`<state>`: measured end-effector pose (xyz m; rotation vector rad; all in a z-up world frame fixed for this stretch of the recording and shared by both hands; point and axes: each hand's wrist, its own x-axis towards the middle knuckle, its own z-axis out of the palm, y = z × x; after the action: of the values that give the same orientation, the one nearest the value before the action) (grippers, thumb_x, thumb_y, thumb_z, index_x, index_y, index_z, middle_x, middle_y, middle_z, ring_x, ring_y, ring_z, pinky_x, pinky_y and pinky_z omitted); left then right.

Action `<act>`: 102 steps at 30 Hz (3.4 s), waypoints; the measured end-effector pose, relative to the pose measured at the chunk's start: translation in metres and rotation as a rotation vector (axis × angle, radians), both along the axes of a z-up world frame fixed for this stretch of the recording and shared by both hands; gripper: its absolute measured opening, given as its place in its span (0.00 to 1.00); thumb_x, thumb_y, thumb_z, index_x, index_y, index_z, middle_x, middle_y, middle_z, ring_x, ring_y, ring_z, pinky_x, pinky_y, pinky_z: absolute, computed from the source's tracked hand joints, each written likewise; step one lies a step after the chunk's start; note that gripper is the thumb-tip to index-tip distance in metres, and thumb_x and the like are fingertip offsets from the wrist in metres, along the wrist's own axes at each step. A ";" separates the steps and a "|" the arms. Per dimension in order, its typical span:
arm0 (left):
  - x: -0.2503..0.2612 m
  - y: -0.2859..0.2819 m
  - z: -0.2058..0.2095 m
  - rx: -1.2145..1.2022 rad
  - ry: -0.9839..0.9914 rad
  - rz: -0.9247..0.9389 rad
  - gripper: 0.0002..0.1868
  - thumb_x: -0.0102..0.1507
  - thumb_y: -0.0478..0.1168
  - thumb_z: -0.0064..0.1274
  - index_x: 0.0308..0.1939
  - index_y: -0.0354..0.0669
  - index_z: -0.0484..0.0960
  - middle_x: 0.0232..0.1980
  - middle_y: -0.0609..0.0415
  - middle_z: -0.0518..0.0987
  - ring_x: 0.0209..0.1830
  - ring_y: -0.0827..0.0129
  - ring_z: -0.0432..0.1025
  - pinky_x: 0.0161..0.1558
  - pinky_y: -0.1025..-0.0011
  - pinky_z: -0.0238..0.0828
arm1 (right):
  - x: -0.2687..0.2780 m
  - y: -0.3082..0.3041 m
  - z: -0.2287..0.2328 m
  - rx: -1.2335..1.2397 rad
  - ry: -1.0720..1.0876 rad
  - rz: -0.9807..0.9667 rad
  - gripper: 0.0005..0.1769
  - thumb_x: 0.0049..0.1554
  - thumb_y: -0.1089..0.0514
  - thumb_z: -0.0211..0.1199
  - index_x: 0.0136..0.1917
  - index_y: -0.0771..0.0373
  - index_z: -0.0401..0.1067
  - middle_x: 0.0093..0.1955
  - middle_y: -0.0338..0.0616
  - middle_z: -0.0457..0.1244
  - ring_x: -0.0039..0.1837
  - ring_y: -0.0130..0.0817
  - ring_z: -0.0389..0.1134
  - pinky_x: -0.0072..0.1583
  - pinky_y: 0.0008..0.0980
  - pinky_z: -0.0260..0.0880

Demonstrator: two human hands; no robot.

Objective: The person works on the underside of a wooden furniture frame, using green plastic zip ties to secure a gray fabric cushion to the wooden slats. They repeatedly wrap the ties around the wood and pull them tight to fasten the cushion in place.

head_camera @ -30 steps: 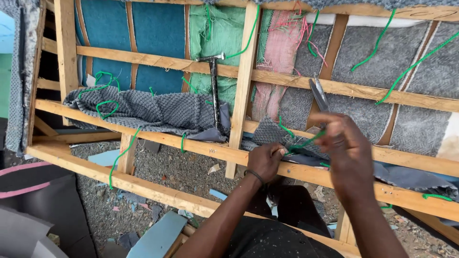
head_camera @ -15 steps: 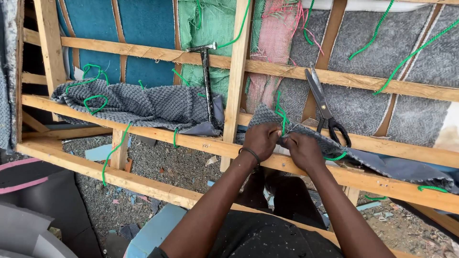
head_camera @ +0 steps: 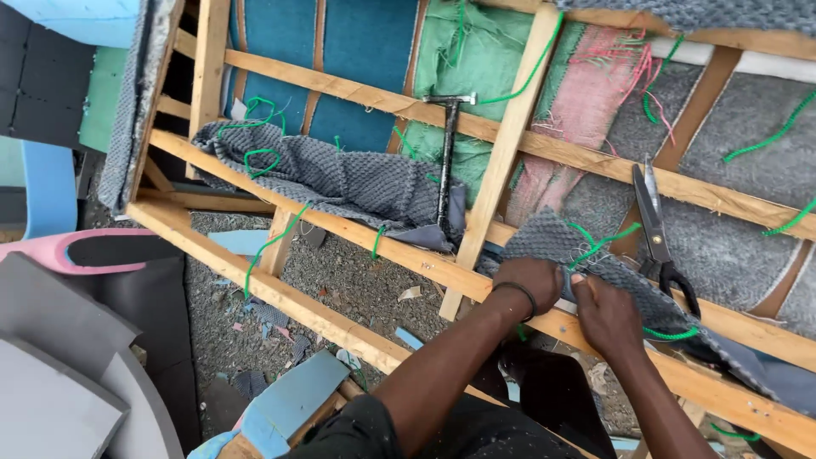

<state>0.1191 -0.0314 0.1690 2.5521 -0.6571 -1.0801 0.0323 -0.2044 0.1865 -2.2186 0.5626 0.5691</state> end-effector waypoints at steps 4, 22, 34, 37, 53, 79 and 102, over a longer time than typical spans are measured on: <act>0.012 0.008 0.021 -0.111 0.078 0.107 0.39 0.79 0.60 0.26 0.47 0.41 0.93 0.46 0.36 0.93 0.56 0.35 0.88 0.56 0.38 0.86 | -0.001 -0.003 -0.005 -0.008 -0.038 0.004 0.33 0.74 0.34 0.57 0.41 0.63 0.79 0.40 0.69 0.71 0.57 0.75 0.75 0.57 0.67 0.65; 0.002 0.009 0.041 -0.305 0.034 -0.185 0.26 0.79 0.62 0.41 0.54 0.52 0.91 0.44 0.31 0.90 0.53 0.28 0.85 0.57 0.34 0.82 | -0.037 -0.013 0.075 0.107 -0.268 -0.061 0.15 0.71 0.48 0.67 0.58 0.58 0.86 0.57 0.61 0.77 0.67 0.69 0.77 0.66 0.65 0.79; -0.048 -0.141 -0.031 0.019 0.261 -0.448 0.44 0.77 0.76 0.38 0.75 0.42 0.80 0.71 0.28 0.85 0.77 0.32 0.76 0.78 0.36 0.71 | -0.194 -0.099 0.070 -0.612 -0.393 -0.264 0.41 0.62 0.33 0.77 0.78 0.58 0.75 0.81 0.52 0.67 0.88 0.55 0.61 0.86 0.64 0.47; -0.053 -0.174 -0.025 0.094 0.247 -0.282 0.38 0.70 0.71 0.50 0.65 0.44 0.90 0.63 0.37 0.90 0.70 0.39 0.82 0.71 0.43 0.78 | -0.196 -0.106 0.056 -0.522 -0.315 -0.235 0.40 0.69 0.27 0.67 0.83 0.50 0.69 0.90 0.45 0.57 0.95 0.52 0.48 0.88 0.71 0.36; -0.064 -0.189 -0.093 0.031 0.142 -0.154 0.31 0.71 0.63 0.44 0.49 0.44 0.93 0.53 0.35 0.90 0.63 0.30 0.81 0.67 0.34 0.79 | -0.198 -0.114 0.042 -0.415 -0.164 -0.267 0.38 0.67 0.19 0.61 0.78 0.41 0.67 0.92 0.41 0.52 0.97 0.48 0.39 0.90 0.68 0.27; -0.091 -0.287 0.016 0.318 0.239 0.115 0.34 0.69 0.60 0.51 0.77 0.51 0.82 0.77 0.49 0.83 0.81 0.49 0.74 0.81 0.46 0.71 | -0.201 -0.128 0.047 -0.452 -0.184 -0.141 0.40 0.61 0.28 0.73 0.77 0.49 0.69 0.86 0.42 0.58 0.94 0.49 0.46 0.88 0.71 0.38; -0.124 -0.283 0.038 -0.055 -0.171 0.333 0.24 0.72 0.57 0.49 0.38 0.52 0.97 0.38 0.41 0.91 0.47 0.36 0.88 0.51 0.43 0.87 | -0.200 -0.400 0.056 -0.468 -0.223 0.261 0.36 0.61 0.36 0.77 0.76 0.54 0.77 0.85 0.45 0.56 0.80 0.62 0.66 0.64 0.72 0.81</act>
<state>-0.0046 -0.3144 0.2069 2.6023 -0.2783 -0.7308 -0.1678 -0.6044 0.2420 -2.7823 0.3117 0.3326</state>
